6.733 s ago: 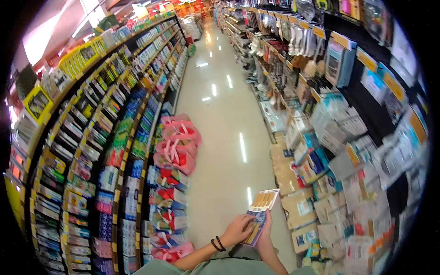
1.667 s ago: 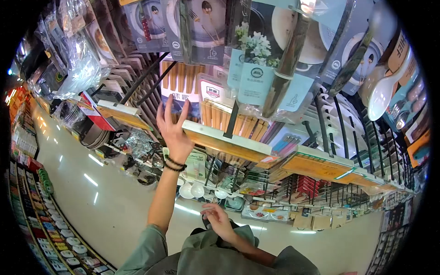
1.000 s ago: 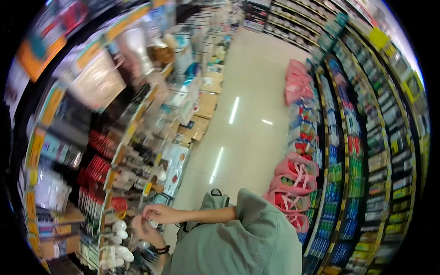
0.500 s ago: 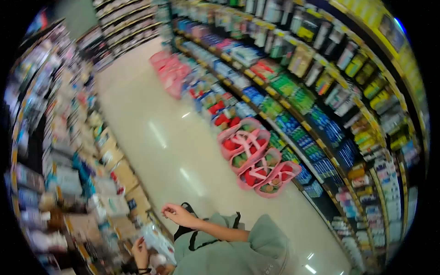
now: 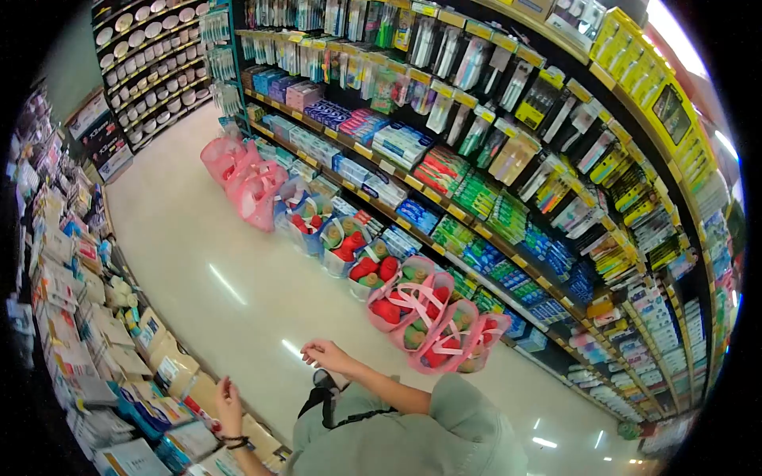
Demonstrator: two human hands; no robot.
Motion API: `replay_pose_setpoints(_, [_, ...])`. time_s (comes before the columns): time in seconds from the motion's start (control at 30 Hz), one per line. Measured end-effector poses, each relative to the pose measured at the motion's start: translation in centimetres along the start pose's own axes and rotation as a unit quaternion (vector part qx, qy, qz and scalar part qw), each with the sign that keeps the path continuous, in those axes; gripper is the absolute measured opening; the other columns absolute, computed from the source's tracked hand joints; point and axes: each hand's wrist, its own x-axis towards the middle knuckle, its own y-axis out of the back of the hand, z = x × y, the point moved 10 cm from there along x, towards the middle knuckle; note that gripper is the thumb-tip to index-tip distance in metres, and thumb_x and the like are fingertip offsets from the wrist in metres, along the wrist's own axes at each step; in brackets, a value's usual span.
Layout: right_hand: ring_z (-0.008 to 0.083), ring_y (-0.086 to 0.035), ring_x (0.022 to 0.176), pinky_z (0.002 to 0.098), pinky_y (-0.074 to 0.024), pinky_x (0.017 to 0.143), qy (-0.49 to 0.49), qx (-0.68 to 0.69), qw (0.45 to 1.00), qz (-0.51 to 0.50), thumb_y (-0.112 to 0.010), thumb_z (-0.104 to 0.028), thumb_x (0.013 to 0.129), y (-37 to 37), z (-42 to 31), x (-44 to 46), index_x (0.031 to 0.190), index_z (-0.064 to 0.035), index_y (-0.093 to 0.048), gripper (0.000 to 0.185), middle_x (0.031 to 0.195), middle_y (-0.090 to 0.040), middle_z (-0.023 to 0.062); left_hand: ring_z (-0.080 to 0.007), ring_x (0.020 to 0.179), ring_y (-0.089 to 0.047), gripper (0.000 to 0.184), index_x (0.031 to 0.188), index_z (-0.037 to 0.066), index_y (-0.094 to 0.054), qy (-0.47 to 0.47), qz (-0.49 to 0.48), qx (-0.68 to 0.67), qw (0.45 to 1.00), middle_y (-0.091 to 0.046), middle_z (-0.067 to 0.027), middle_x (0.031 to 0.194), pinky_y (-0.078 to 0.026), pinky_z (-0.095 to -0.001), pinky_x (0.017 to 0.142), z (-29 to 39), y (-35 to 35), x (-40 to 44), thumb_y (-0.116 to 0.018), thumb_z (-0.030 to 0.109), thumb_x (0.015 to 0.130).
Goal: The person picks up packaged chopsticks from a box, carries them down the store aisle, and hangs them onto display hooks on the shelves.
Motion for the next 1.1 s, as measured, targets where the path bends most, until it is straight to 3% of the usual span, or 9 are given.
replay_pose_setpoints(0.1, [0.0116,-0.063,0.09,0.0277,-0.0507,0.077,0.014,0.017,1.0,0.02,-0.052,-0.022,0.101,-0.5,-2.7,5.2,0.111,-0.0075,-0.062,0.02,0.098,-0.065,0.0015,-0.0371,0.107,-0.06,0.032,0.118,0.002,-0.063,-0.111,-0.116,0.215,0.963,-0.065,-0.0204,0.114,-0.047,-0.0445,0.094,4.7,-4.2,5.0,-0.066,0.016,0.089])
replay_pose_setpoints(0.3, [0.0116,-0.061,0.092,0.0272,-0.0504,0.079,0.051,0.0,0.999,0.001,-0.051,-0.02,0.102,-3.1,-10.3,17.0,0.111,-0.0063,-0.061,0.019,0.099,-0.065,0.0027,-0.0382,0.105,-0.061,0.031,0.114,0.002,-0.065,-0.093,-0.235,0.15,0.956,-0.066,-0.019,0.112,-0.048,-0.0447,0.093,7.8,-4.8,17.8,-0.068,0.017,0.086])
replay_pose_setpoints(0.43, [0.0114,-0.06,0.092,0.027,-0.0493,0.081,0.036,0.019,0.999,-0.028,-0.052,-0.018,0.103,-5.9,-12.0,28.1,0.109,-0.0047,-0.06,0.017,0.098,-0.064,0.0025,-0.0378,0.106,-0.061,0.028,0.114,0.001,-0.065,-0.11,-0.037,0.169,0.979,-0.066,-0.0186,0.115,-0.048,-0.043,0.094,9.4,6.1,36.4,-0.067,0.01,0.087])
replay_pose_setpoints(0.53, [0.0109,-0.06,0.09,0.0268,-0.0493,0.079,0.018,-0.007,1.0,-0.022,-0.052,-0.017,0.102,-7.6,-12.2,36.9,0.108,-0.0046,-0.061,0.017,0.096,-0.064,0.0021,-0.0292,0.106,-0.062,0.027,0.117,0.001,-0.064,-0.076,0.088,0.034,0.993,-0.066,-0.0166,0.116,-0.048,-0.0386,0.092,11.0,11.4,44.7,-0.063,0.007,0.091])
replay_pose_setpoints(0.6, [0.0111,-0.06,0.088,0.0271,-0.0494,0.078,0.013,-0.004,0.999,-0.041,-0.052,-0.016,0.101,-9.3,-14.5,45.5,0.106,-0.0043,-0.061,0.016,0.095,-0.064,0.0019,-0.0261,0.106,-0.062,0.027,0.116,0.0,-0.065,0.016,0.113,-0.087,0.99,-0.067,-0.0149,0.115,-0.048,-0.0353,0.089,7.8,10.5,51.2,-0.065,0.01,0.091])
replay_pose_setpoints(0.7, [0.0111,-0.061,0.089,0.0267,-0.0493,0.079,0.003,-0.006,0.999,-0.038,-0.051,-0.015,0.101,-13.0,-20.7,52.0,0.108,-0.0035,-0.061,0.017,0.095,-0.064,0.0026,-0.0215,0.098,-0.066,0.029,0.113,0.001,-0.068,0.033,-0.033,0.063,0.997,-0.071,-0.0116,0.109,-0.049,-0.032,0.084,3.1,8.6,56.8,-0.068,0.017,0.089])
replay_pose_setpoints(0.8, [0.0109,-0.061,0.09,0.0265,-0.0492,0.08,0.028,-0.005,0.998,-0.059,-0.052,-0.014,0.101,-14.7,-28.5,57.4,0.109,-0.0026,-0.061,0.017,0.095,-0.064,0.0031,-0.0193,0.096,-0.067,0.027,0.112,0.001,-0.069,0.146,-0.003,0.021,0.989,-0.072,-0.0118,0.108,-0.051,-0.0323,0.081,-3.9,13.6,61.1,-0.068,0.016,0.09])
replay_pose_setpoints(0.87, [0.011,-0.061,0.091,0.0265,-0.0492,0.081,0.047,-0.051,0.994,-0.084,-0.052,-0.014,0.101,-16.0,-30.8,61.3,0.11,-0.0019,-0.061,0.017,0.096,-0.065,0.0035,-0.0152,0.09,-0.068,0.026,0.114,0.0,-0.068,0.108,0.048,0.085,0.989,-0.072,-0.009,0.101,-0.054,-0.0296,0.075,-7.3,17.7,65.5,-0.068,0.013,0.092])
replay_pose_setpoints(1.1, [0.0133,-0.064,0.096,0.028,-0.0507,0.084,0.05,-0.114,0.989,-0.079,-0.055,-0.017,0.1,-19.6,-37.7,77.1,0.11,0.0006,-0.062,0.022,0.1,-0.068,0.0064,-0.0157,0.092,-0.065,0.027,0.116,0.0,-0.067,0.115,0.083,-0.064,0.988,-0.07,-0.0084,0.103,-0.053,-0.0292,0.078,-5.4,23.5,83.8,-0.067,0.009,0.091])
